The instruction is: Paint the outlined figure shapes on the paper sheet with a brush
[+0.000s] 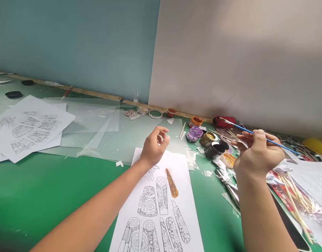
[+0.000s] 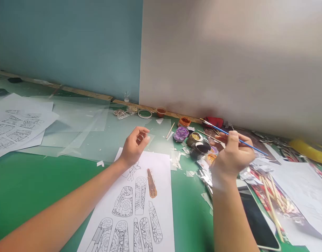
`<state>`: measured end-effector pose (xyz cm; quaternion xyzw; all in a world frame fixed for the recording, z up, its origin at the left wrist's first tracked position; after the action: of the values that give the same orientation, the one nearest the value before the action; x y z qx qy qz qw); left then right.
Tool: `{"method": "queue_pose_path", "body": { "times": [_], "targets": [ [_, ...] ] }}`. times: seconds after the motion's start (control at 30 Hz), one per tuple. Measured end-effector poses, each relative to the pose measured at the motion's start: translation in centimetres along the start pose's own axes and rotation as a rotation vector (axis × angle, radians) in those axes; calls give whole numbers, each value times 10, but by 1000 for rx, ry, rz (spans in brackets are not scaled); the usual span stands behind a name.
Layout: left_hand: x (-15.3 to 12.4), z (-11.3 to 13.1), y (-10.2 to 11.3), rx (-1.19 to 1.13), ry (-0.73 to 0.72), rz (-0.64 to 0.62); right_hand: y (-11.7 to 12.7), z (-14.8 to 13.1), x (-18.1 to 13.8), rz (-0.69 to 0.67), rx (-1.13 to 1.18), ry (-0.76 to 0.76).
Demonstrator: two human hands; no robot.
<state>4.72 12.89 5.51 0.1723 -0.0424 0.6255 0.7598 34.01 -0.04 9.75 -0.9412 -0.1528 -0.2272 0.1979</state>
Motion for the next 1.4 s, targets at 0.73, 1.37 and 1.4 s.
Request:
{"method": "queue_pose_path", "body": {
  "times": [0.73,1.37,1.4],
  "targets": [
    [189,-23,-200,178,-71,-479,34,23,3,30,-136,-254],
    [193,18,-165,186,-277,-162,23,26,-7,63,186,-229],
    [191,28,-152,160,-307,-122,20,26,-8,31,185,-225]
  ]
}}
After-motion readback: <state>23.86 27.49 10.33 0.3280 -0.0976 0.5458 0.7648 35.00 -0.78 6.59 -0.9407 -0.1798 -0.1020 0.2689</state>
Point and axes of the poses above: each hand's wrist, its own x-axis towards the middle knuckle, its own y-axis out of the back of the hand, z = x × y, the point moved 9 cm from there along x, towards the middle knuckle, and after that the axes turned 9 degrees about y, right-handed, at the moved point
